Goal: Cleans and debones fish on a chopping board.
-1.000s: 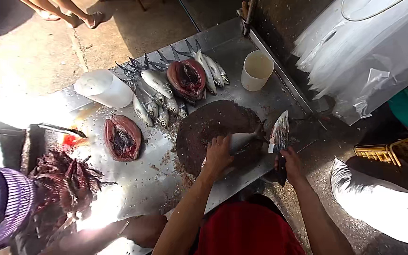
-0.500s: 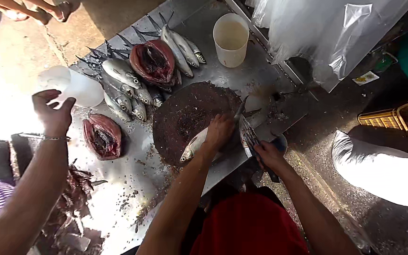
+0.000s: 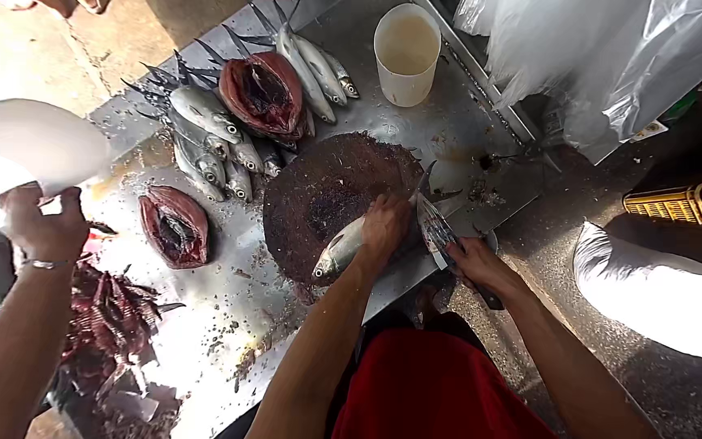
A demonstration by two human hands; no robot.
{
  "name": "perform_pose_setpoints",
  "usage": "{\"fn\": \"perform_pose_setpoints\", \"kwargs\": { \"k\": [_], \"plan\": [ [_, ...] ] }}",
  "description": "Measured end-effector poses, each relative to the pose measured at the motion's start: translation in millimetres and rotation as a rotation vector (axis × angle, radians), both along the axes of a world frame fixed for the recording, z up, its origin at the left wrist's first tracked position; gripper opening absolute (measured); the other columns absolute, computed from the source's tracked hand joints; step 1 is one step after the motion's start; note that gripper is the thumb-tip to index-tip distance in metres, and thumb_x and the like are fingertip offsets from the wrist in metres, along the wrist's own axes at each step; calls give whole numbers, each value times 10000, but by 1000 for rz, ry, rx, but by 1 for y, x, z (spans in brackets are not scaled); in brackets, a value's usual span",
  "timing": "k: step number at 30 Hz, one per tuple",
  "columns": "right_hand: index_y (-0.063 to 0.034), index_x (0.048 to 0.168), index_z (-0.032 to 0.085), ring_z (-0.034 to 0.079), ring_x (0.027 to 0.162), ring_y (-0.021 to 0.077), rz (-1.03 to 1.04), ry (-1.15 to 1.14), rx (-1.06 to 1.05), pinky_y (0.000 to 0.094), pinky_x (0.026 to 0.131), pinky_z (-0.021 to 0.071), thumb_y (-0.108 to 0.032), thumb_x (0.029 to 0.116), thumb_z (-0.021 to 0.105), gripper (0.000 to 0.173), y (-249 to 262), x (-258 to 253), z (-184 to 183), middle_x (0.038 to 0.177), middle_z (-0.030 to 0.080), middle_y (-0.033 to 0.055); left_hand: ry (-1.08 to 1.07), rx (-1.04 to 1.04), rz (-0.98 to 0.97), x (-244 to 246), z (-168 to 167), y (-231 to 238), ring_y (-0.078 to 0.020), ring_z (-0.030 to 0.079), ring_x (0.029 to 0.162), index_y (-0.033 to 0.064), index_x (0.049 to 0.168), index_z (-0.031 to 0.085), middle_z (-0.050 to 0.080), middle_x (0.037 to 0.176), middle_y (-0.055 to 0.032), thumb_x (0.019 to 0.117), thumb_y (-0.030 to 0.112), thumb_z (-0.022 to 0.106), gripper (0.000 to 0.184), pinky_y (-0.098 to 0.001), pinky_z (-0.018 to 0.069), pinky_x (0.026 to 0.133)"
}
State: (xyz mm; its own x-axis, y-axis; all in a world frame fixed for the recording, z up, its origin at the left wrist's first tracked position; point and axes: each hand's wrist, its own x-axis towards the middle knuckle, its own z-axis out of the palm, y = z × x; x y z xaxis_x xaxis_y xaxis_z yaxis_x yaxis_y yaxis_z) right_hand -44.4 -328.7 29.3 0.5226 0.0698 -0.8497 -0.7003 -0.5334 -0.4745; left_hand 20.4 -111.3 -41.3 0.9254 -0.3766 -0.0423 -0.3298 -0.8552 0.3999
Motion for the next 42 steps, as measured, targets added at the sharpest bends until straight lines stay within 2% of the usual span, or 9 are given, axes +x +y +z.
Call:
{"fn": "perform_pose_setpoints", "kwargs": {
  "k": [5, 10, 15, 19, 28, 31, 34, 38, 42],
  "plan": [
    [-30, 1080, 560, 536, 443, 145, -29, -20, -44, 302, 447, 511, -413, 1115, 411, 413, 17, 35, -8, 663, 543, 65, 9, -23, 19, 1, 2, -1, -318, 643, 1161, 99, 1086, 743, 717, 1181, -83, 1018, 228, 556, 237, -507, 529, 949],
    [-59, 1070, 552, 527, 428, 133, 57, 12, -17, 290, 427, 501, -422, 1110, 414, 390, 3, 18, 2, 640, 523, 38, -3, -35, 17, 2, 0, -1, -292, 646, 1148, 119, 1074, 746, 722, 1159, -60, 1035, 253, 532, 256, -482, 530, 949],
    [-46, 1070, 539, 515, 412, 136, -60, 8, 11, 284, 405, 491, -412, 1117, 415, 389, 18, 41, -10, 620, 516, 53, 11, -20, 27, 2, 3, -2, -299, 651, 1144, 102, 1079, 741, 730, 1133, -76, 1038, 247, 523, 265, -479, 526, 958],
    [-47, 1095, 553, 530, 418, 139, -3, 1, 38, 301, 415, 509, -398, 1114, 417, 377, 6, 10, -1, 629, 525, 41, 43, -34, 5, 2, 4, -2, -319, 650, 1151, 100, 1095, 733, 721, 1148, -91, 1027, 251, 555, 244, -519, 529, 943],
    [-74, 1104, 548, 524, 407, 143, 29, 139, 111, 294, 395, 494, -398, 1115, 420, 348, -14, -34, 15, 609, 523, 36, 12, -97, -178, -10, -4, 14, -314, 661, 1126, 111, 1093, 744, 738, 1121, -77, 1000, 203, 581, 209, -485, 533, 939],
    [-85, 1086, 559, 505, 411, 129, 167, 171, 134, 280, 403, 472, -395, 1111, 431, 336, -35, -28, 13, 607, 515, 26, 67, -123, -281, -18, 1, 30, -303, 657, 1137, 113, 1097, 752, 735, 1126, -69, 984, 182, 607, 196, -492, 529, 964],
    [-88, 1070, 582, 490, 417, 125, 337, 176, 123, 279, 411, 459, -418, 1111, 418, 371, -52, -11, 8, 617, 511, 27, 36, -132, -367, -26, -2, 44, -288, 661, 1132, 144, 1078, 761, 743, 1134, -35, 986, 201, 591, 202, -484, 536, 913],
    [-100, 1071, 609, 457, 420, 111, 557, 197, 40, 260, 413, 416, -507, 1096, 397, 460, -67, 36, 2, 600, 490, 27, 8, -132, -356, -26, -4, 45, -285, 659, 1165, 157, 1084, 762, 748, 1158, -19, 969, 184, 587, 210, -484, 540, 909],
    [-92, 990, 596, 416, 371, 94, 677, 235, 40, 231, 365, 372, -478, 1092, 423, 436, -75, 76, -7, 538, 462, 34, 6, -111, -360, -25, -5, 45, -288, 648, 1178, 171, 1087, 758, 752, 1149, -6, 962, 166, 576, 221, -476, 528, 919]
  ]
}}
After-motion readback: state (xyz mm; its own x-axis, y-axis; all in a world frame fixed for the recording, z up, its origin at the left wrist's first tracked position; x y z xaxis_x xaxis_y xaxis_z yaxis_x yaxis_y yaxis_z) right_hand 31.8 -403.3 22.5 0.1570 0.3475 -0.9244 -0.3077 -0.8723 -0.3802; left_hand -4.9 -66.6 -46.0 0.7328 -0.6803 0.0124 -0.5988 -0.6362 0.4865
